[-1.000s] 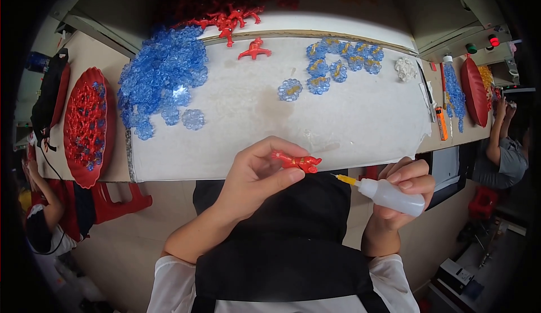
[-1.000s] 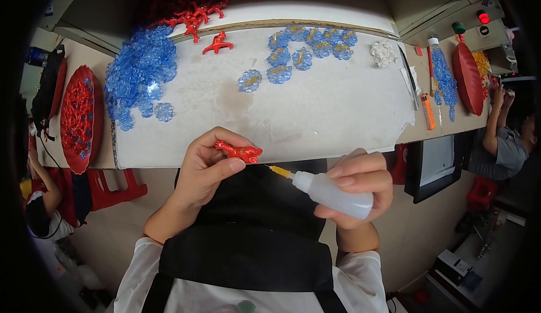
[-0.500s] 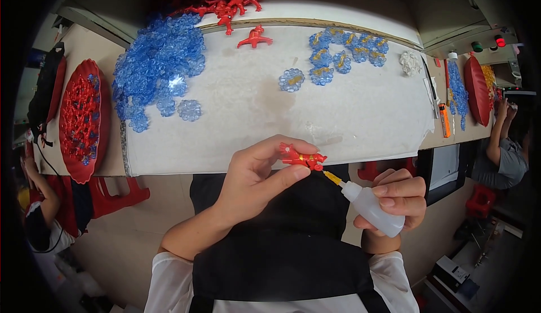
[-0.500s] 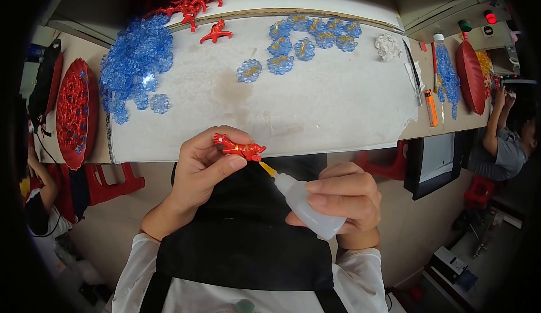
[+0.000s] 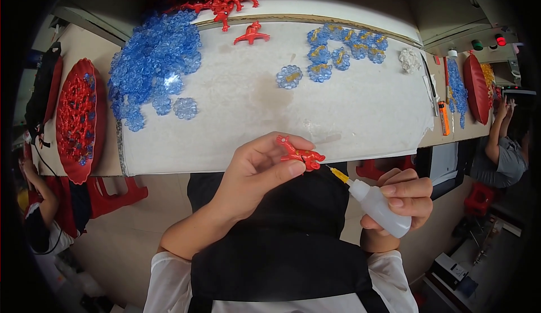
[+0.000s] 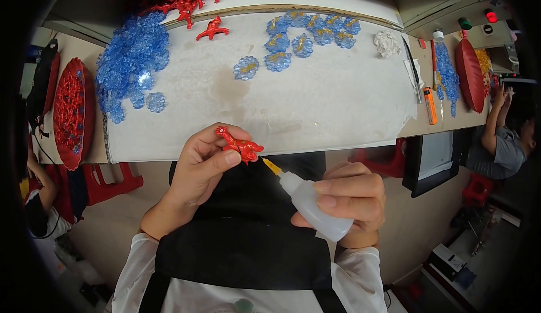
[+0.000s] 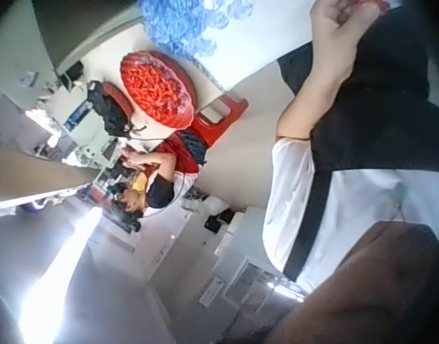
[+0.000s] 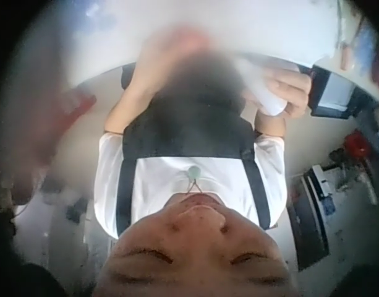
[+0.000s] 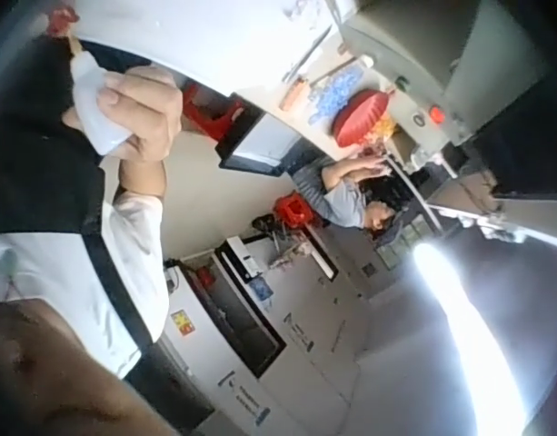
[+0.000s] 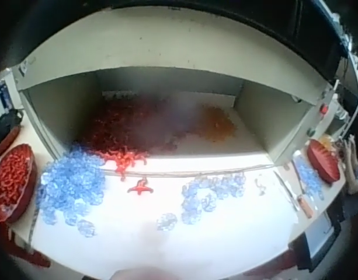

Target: The person applies glue to toy figurines using a squeeze bottle, attaches the figurines to base pieces, and places the assembled figures onto a tray by hand.

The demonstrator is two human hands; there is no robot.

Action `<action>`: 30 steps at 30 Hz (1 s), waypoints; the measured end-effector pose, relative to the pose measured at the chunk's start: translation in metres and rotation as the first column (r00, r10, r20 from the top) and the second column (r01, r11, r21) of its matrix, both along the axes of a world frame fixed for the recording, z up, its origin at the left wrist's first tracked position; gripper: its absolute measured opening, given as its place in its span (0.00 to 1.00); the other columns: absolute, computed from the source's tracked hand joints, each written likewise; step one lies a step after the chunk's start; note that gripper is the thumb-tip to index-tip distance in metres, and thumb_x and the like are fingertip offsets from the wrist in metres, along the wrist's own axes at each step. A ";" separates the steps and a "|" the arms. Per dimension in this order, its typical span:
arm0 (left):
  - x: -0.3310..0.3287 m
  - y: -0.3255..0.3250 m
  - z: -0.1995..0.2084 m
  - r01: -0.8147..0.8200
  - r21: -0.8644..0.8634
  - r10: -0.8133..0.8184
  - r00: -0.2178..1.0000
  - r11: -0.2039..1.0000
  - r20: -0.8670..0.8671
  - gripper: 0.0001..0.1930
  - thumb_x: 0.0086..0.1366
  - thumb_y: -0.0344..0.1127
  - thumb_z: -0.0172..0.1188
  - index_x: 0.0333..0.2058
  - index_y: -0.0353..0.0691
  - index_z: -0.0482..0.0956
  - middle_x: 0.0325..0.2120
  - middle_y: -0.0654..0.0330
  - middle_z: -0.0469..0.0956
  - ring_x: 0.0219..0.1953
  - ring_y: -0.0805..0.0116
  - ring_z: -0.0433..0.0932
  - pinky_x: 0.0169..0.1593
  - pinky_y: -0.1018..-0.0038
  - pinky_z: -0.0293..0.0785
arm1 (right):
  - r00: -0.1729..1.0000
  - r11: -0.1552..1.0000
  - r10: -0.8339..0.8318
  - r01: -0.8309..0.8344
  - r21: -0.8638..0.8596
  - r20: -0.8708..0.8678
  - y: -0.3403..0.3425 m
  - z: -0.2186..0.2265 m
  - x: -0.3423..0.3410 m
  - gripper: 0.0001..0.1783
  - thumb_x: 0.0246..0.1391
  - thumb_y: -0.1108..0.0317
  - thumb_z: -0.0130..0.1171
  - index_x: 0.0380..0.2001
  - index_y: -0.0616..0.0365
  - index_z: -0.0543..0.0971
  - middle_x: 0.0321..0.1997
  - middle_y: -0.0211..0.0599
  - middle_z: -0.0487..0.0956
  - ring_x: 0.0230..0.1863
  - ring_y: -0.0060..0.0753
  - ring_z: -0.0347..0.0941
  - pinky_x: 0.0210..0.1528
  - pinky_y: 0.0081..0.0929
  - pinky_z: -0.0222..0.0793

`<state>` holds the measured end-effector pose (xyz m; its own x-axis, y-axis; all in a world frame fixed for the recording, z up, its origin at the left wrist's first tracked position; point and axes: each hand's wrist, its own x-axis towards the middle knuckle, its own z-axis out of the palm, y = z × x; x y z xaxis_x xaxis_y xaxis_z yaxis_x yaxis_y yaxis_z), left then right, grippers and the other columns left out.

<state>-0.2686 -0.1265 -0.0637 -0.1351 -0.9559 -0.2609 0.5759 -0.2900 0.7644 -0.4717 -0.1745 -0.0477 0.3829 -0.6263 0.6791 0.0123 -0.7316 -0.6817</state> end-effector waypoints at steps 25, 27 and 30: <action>0.075 0.016 -0.009 -0.442 -0.014 0.440 0.895 0.897 -0.069 0.13 0.56 0.28 0.53 0.41 0.33 0.70 0.33 0.56 0.74 0.36 0.69 0.72 0.42 0.75 0.67 | 0.854 0.994 0.111 -0.092 0.063 -0.509 -0.090 -0.013 0.058 0.21 0.25 0.85 0.55 0.31 0.61 0.70 0.34 0.41 0.69 0.37 0.41 0.68 0.38 0.24 0.64; 0.078 0.020 -0.019 -0.455 -0.014 0.452 0.888 0.890 -0.083 0.13 0.57 0.27 0.51 0.42 0.33 0.69 0.35 0.56 0.74 0.36 0.69 0.72 0.42 0.75 0.67 | 0.800 0.990 0.041 -0.115 -0.085 -0.598 -0.091 -0.018 0.072 0.23 0.22 0.84 0.55 0.31 0.60 0.71 0.37 0.41 0.70 0.37 0.44 0.68 0.38 0.27 0.66; 0.076 0.027 -0.013 -0.463 -0.081 0.460 0.886 0.883 -0.053 0.13 0.57 0.29 0.51 0.42 0.34 0.69 0.35 0.57 0.73 0.37 0.70 0.72 0.44 0.75 0.65 | 0.777 0.968 -0.016 -0.146 -0.206 -0.630 -0.087 -0.014 0.075 0.22 0.21 0.84 0.56 0.30 0.61 0.72 0.38 0.40 0.72 0.36 0.43 0.69 0.37 0.29 0.67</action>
